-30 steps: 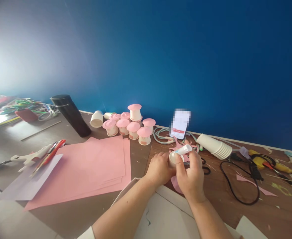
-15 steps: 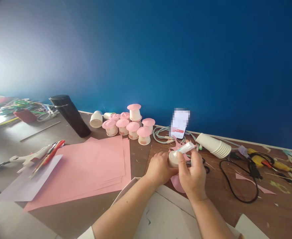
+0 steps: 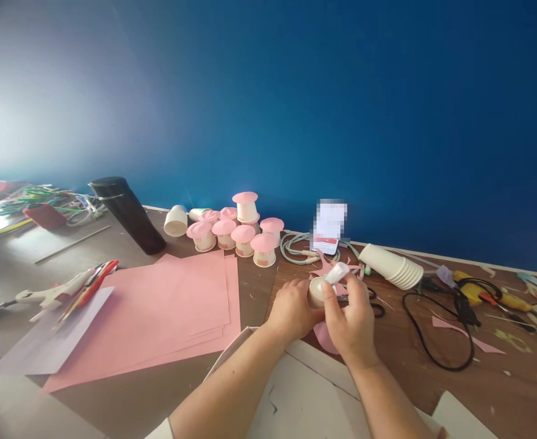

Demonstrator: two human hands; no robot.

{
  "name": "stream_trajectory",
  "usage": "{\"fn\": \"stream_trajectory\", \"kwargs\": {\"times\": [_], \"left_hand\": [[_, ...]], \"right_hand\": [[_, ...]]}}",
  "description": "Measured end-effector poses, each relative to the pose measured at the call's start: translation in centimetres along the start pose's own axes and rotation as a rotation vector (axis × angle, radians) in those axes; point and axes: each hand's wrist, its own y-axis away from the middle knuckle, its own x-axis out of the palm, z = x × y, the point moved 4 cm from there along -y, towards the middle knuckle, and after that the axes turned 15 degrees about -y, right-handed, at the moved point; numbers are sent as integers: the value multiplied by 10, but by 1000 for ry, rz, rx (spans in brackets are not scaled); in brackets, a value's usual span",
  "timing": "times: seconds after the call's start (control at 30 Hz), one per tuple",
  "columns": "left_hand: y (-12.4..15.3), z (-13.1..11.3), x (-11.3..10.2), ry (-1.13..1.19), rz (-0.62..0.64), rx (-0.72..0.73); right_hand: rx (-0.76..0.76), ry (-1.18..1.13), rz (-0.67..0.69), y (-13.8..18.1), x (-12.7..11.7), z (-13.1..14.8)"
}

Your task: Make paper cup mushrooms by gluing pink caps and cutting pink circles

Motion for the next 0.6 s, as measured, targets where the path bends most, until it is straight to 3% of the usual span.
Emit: {"fn": "stream_trajectory", "kwargs": {"times": [0.1,0.2,0.47,0.6], "left_hand": [[0,-1,-2,-4,18,-5],[0,-1,-3,-8,6,-8],[-1,1,4,-9,-54,29],[-1,1,7,-14,-69,33]], "right_hand": [[109,-151,-113,-2,-7,-3],[149,-99,-150,-3,-11,-3],[-63,140,15,0,0,2],[-67,158,75,-1,2,1]]}}
